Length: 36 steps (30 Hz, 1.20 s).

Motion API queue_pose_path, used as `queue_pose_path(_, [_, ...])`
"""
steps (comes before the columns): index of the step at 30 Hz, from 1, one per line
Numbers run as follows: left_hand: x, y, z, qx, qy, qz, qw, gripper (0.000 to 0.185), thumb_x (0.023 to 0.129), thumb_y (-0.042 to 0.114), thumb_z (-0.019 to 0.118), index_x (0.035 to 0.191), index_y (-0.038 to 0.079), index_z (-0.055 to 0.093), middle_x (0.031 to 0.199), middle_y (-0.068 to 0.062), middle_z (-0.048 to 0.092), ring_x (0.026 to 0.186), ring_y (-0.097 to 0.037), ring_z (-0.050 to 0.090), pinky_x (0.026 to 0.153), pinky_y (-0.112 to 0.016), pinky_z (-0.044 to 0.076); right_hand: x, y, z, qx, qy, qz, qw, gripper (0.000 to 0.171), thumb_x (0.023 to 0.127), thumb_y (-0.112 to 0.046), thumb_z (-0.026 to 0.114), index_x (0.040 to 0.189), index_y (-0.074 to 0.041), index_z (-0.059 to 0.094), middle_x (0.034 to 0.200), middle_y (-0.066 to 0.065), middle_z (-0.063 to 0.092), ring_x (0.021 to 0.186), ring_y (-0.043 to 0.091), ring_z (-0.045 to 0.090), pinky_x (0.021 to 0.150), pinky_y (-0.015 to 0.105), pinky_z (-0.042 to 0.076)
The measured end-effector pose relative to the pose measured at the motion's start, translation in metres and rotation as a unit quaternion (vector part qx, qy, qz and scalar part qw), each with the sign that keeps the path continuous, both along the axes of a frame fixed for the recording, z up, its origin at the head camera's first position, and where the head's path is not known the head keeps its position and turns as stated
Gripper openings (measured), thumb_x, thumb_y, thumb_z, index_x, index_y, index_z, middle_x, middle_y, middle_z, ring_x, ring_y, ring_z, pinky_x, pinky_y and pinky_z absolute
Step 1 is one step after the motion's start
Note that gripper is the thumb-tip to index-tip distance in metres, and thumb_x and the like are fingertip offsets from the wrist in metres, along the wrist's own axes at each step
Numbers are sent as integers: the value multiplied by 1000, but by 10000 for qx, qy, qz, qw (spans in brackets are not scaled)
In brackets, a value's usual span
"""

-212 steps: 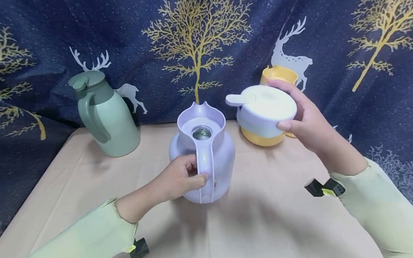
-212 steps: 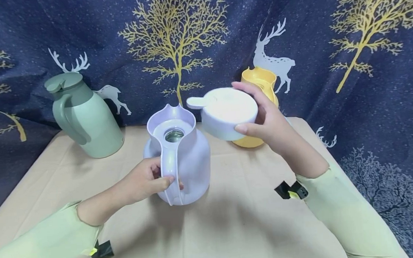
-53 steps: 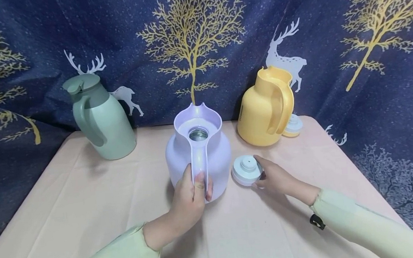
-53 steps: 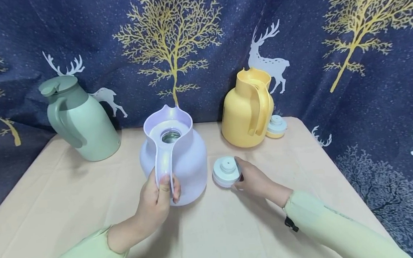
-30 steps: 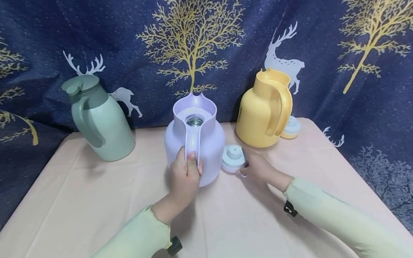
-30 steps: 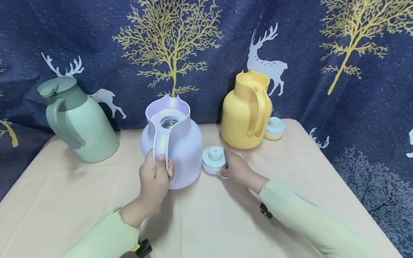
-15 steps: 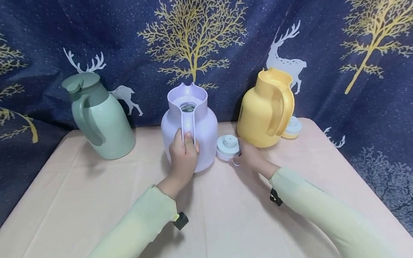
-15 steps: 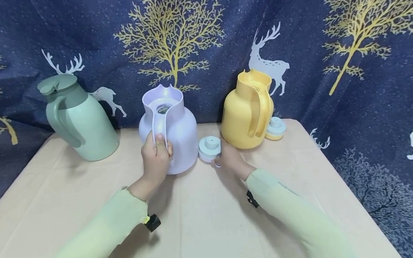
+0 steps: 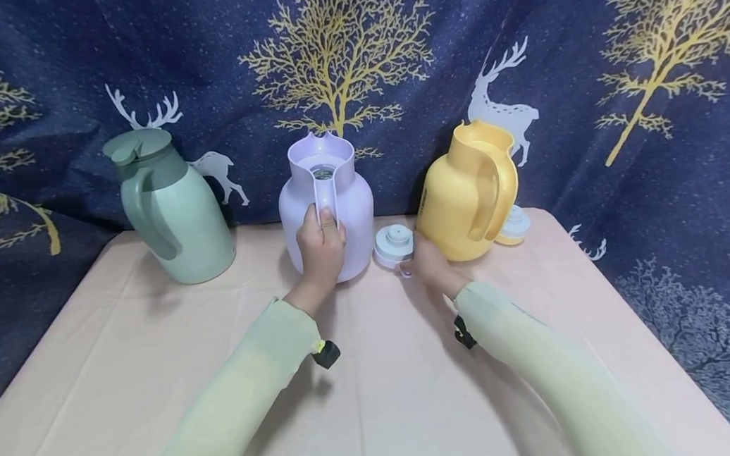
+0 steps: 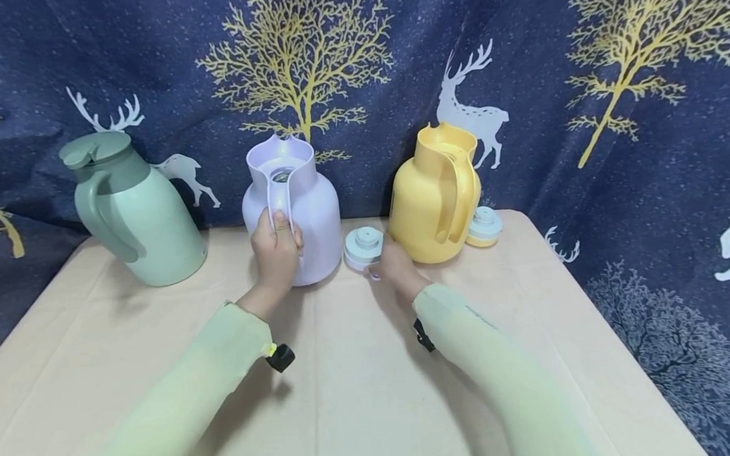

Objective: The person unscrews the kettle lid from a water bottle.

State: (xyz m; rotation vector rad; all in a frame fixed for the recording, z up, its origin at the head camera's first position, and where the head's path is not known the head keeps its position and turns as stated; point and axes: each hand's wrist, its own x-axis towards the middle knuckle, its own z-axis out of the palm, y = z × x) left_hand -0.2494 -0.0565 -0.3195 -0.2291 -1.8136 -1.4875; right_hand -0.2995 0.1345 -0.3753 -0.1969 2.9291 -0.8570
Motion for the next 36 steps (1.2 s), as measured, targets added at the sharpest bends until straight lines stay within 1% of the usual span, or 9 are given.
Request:
queue_pose_path(7, [-9, -4, 4, 62, -128, 30, 9999, 29, 104, 11, 38, 82, -4, 50, 64, -24, 59, 59, -18, 51, 56, -16, 39, -9, -11, 1, -126, 68, -173, 9997, 86, 80, -13, 77, 148, 10, 30, 134, 30, 57, 126, 40, 55, 113, 44, 40])
queue_pose_path(11, [-11, -6, 7, 95, -171, 25, 9998, 30, 104, 12, 38, 81, -2, 50, 62, -25, 58, 57, -17, 50, 55, -15, 38, -13, -14, -1, -244, 133, -331, 9991, 84, 79, -13, 77, 146, 11, 32, 131, 30, 59, 125, 40, 55, 113, 44, 41])
queue_pose_path(16, [-10, -7, 7, -53, -145, 148, 9998, 30, 104, 11, 38, 82, -5, 51, 63, -25, 59, 59, -27, 54, 58, -18, 40, -19, -16, -5, -243, 173, -392, 9988, 75, 81, -14, 77, 141, 10, 39, 128, 29, 61, 123, 40, 57, 111, 44, 42])
queue_pose_path(18, [-10, -7, 7, -118, -82, 166, 9998, 30, 104, 10, 39, 82, -6, 51, 64, -26, 60, 61, -31, 55, 58, -19, 40, -20, -16, -5, -269, 156, -420, 9986, 76, 82, -14, 76, 143, 9, 37, 130, 29, 60, 124, 39, 56, 111, 44, 42])
queue_pose_path(20, [-11, -8, 7, -113, -65, 123, 9998, 30, 104, 11, 38, 82, -6, 50, 63, -26, 59, 59, -29, 54, 57, -18, 39, -21, -16, -6, -319, 154, -427, 9985, 82, 82, -15, 76, 147, 9, 32, 132, 29, 59, 125, 39, 56, 112, 43, 42])
queue_pose_path(23, [-12, -9, 9, 74, -174, -82, 9998, 30, 104, 11, 38, 79, 0, 49, 55, -16, 54, 51, -12, 50, 51, -15, 36, -22, -15, -5, -367, 97, -454, 9982, 84, 83, -15, 74, 150, 8, 28, 135, 29, 58, 126, 38, 55, 112, 43, 42])
queue_pose_path(27, [-12, -11, 9, 286, -351, -329, 9984, 30, 105, 12, 37, 77, 7, 46, 51, 3, 46, 42, 4, 38, 44, -15, 33, -24, -15, -5, -378, 67, -478, 9981, 77, 84, -14, 72, 147, 6, 34, 135, 26, 58, 125, 36, 56, 112, 42, 42])
queue_pose_path(31, [-15, -12, 7, 276, -350, -351, 9984, 31, 105, 12, 37, 76, 8, 45, 51, 7, 44, 43, 3, 38, 44, -15, 32, -24, -16, -4, -393, 99, -396, 9984, 74, 85, -14, 71, 146, 7, 36, 134, 26, 59, 122, 36, 57, 110, 42, 44])
queue_pose_path(36, [-20, -14, 6, 324, -369, -359, 9981, 30, 105, 13, 37, 76, 12, 44, 50, 10, 43, 42, 3, 38, 44, -15, 32, -23, -15, -3, -470, 52, -317, 9984, 79, 87, -14, 70, 150, 9, 28, 140, 29, 53, 127, 37, 54, 112, 42, 41])
